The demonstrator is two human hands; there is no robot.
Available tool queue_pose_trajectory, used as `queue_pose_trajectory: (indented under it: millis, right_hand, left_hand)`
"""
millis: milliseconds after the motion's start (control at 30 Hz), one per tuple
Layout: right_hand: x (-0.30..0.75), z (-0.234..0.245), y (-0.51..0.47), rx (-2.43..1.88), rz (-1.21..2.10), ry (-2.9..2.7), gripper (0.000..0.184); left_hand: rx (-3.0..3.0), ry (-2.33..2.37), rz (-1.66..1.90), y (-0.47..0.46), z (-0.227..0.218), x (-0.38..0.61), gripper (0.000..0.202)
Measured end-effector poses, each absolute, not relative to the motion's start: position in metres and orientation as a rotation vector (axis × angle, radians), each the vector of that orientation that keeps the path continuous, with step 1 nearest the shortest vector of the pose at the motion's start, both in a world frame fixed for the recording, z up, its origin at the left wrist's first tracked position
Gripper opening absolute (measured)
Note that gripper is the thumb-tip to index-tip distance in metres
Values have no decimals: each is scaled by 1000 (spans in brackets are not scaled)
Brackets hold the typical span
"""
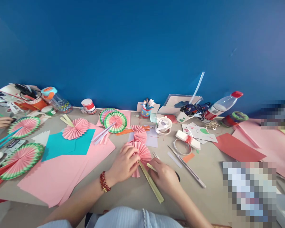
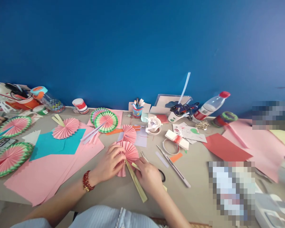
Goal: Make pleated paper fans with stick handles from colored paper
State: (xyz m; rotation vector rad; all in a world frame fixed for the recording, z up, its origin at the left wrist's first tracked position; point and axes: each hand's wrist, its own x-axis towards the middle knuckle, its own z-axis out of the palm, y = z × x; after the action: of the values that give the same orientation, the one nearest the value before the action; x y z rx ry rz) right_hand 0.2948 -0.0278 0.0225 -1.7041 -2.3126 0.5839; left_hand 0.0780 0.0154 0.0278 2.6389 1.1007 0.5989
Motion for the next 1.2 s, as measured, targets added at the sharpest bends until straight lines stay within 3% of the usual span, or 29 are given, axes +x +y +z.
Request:
queue_pose_trajectory:
  millis: [133,367,533,733,833,967,1100,1200]
  right_hand:
    - [297,18,-27,-1746,611,-2339,27]
    - [302,17,-31,-1803,584,-2320,32]
    - [304,35,-37,-1821,721,-2299,11]
    - [299,53,-42,-1716,889,-2244,7]
    - [299,55,-41,-1679,776,-2244,12]
    - [303,65,-36,-1512,519,-2390,14]
    - [305,82,-28,-1355,463,-2508,21]
    - [305,92,-22,-1338,575,-2514,22]
  left_hand:
    - [2879,751,496,4,25,89,12]
    - [3006,728,486,-9,10,106,15]
    - [2948,788,583,-10,13,105,15]
    - [2946,825,766,-7,16,96,16]
    - [2966,827,837,-5,28,92,14]
    - [2981,884,755,2,63,86,40]
    - [2824,837,504,11,94,78,25]
    - [2762,829,439,17,103,70,25]
